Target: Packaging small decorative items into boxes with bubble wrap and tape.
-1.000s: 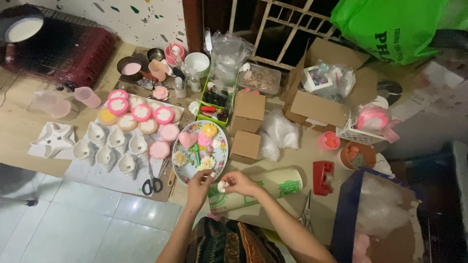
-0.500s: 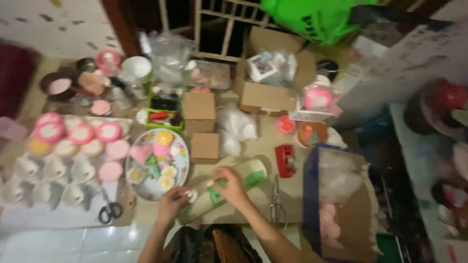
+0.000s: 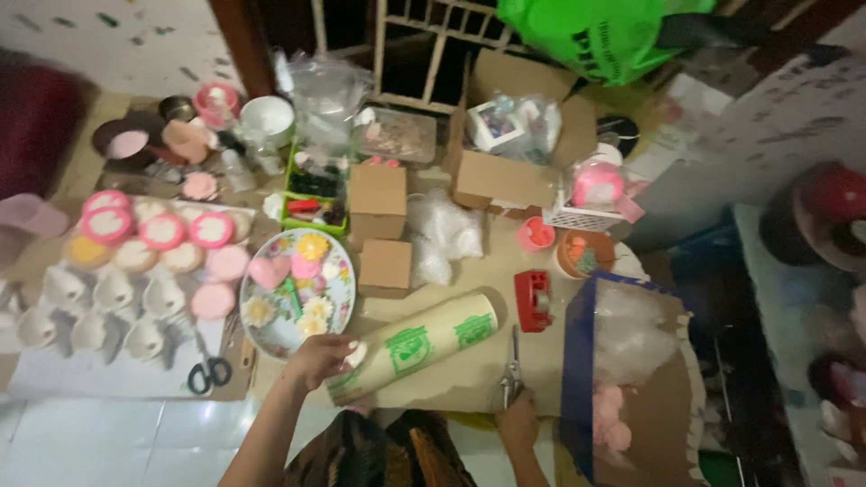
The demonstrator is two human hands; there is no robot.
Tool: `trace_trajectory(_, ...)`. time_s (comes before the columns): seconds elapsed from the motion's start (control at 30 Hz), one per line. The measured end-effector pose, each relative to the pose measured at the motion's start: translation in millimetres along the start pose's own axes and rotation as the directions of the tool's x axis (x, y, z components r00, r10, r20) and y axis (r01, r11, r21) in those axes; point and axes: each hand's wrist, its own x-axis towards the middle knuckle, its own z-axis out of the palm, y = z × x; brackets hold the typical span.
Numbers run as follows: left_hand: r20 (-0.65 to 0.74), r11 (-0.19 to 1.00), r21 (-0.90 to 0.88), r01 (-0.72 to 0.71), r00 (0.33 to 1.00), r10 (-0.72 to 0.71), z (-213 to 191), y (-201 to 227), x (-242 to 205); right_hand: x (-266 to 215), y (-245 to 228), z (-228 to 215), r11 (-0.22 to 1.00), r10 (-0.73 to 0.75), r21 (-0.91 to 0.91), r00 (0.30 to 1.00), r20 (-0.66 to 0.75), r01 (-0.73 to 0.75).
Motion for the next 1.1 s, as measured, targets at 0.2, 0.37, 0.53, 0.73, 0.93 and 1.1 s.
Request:
trace_trajectory(0.2,0.032,0.994,-0.098,0.038,0.999,-0.035,4,6,-8,11,131,58,0.949,0.001,0.299,0.949,0.317,-0.101)
trace_trajectory(0.37,0.022,0.993,-0.111,0.031,0.999,-0.029,4,9,-9,-21,129,68,0.82,-0.217,0.56,0.84,0.497,-0.119)
trace_trajectory(0.53,0.053,0.984,-0.174,0.038,0.998,-0.03,2,6,-9,-42,28,46,0.785,-0.368,0.553,0.509,0.779,-0.28)
trace_trajectory(0.73,0.063,0.976,-0.219,0.005,0.998,0.009,-1,0,-5,-92,-83,7,0.646,-0.664,0.67,0.162,0.73,-0.365)
trace_trajectory(0.93,0.069,0.98,-0.2,-0.007,0.997,0.021,2,0,-5,-101,-121,29,0.375,-0.853,0.695,0.066,0.518,-0.613)
trace_trajectory(1.1,0.013,0.983,-0.175,-0.052,0.998,0.055,7,12,-24,-55,-80,35,0.511,-0.721,0.858,0.522,0.456,-0.045)
